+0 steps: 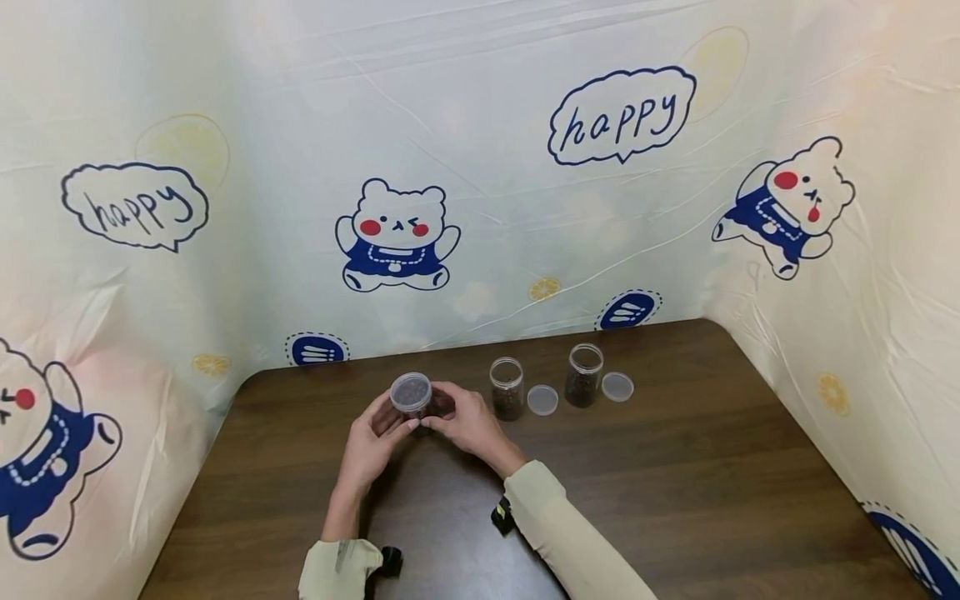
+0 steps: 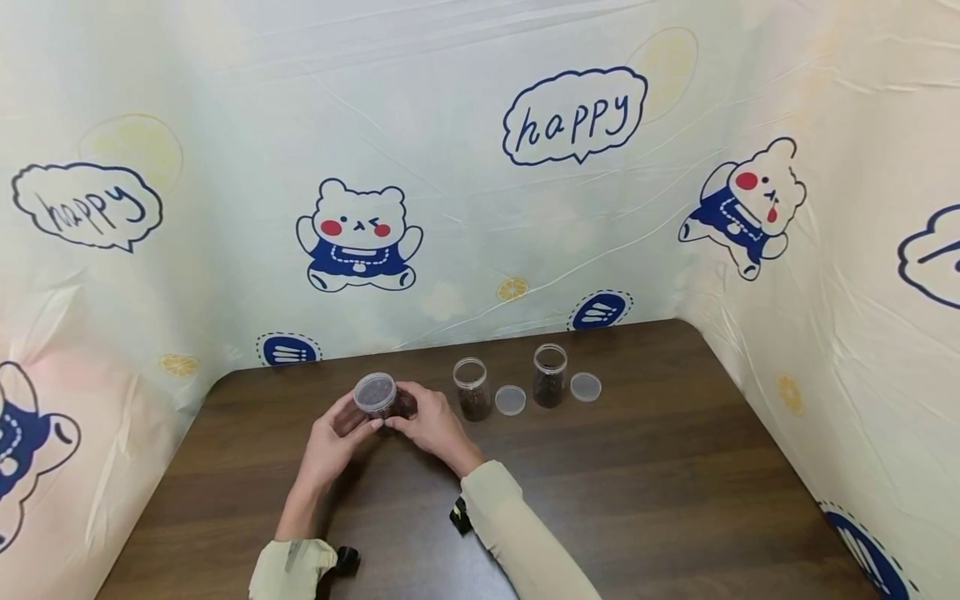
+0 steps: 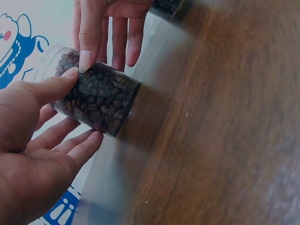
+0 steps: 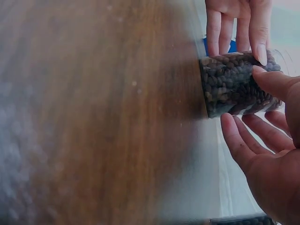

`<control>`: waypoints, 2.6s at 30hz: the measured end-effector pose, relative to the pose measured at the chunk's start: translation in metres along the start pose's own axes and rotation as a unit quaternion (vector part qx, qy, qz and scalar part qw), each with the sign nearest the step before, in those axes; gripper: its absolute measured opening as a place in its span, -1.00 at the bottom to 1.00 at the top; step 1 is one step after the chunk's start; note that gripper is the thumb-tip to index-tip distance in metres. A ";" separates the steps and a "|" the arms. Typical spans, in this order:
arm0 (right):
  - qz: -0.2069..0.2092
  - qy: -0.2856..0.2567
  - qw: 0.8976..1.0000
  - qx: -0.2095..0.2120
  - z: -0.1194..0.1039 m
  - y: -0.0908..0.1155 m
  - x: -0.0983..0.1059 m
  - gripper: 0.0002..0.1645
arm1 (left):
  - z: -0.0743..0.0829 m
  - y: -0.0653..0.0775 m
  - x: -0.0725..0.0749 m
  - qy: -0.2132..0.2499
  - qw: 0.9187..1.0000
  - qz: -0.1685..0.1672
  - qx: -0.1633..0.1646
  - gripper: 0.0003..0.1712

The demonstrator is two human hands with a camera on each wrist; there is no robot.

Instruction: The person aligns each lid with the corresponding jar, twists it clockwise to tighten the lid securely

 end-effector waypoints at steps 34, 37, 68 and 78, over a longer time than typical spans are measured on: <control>0.022 0.045 0.998 0.043 -0.050 0.000 0.042 -0.29 | 0.060 0.034 0.014 -0.120 0.985 0.109 -0.054 -0.04; 0.028 0.058 0.995 0.078 -0.068 -0.001 0.053 -0.32 | 0.078 0.043 0.014 -0.119 0.981 0.130 -0.087 -0.12; 0.078 0.156 0.983 0.054 -0.043 0.040 0.165 -0.12 | 0.110 0.028 -0.082 -0.134 0.975 0.027 -0.177 -0.15; -0.017 0.162 0.986 -0.042 0.001 0.060 0.150 -0.01 | 0.085 0.015 -0.112 -0.118 0.978 0.012 -0.170 -0.14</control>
Point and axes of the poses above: each hand's wrist, its own y-axis away from the middle knuckle, its own x-axis out of the back of the hand, z = x × y, the point moved 10 cm from there along -y, towards the middle knuckle, and after that the axes turned 15 degrees about x, right-handed, at the moved point
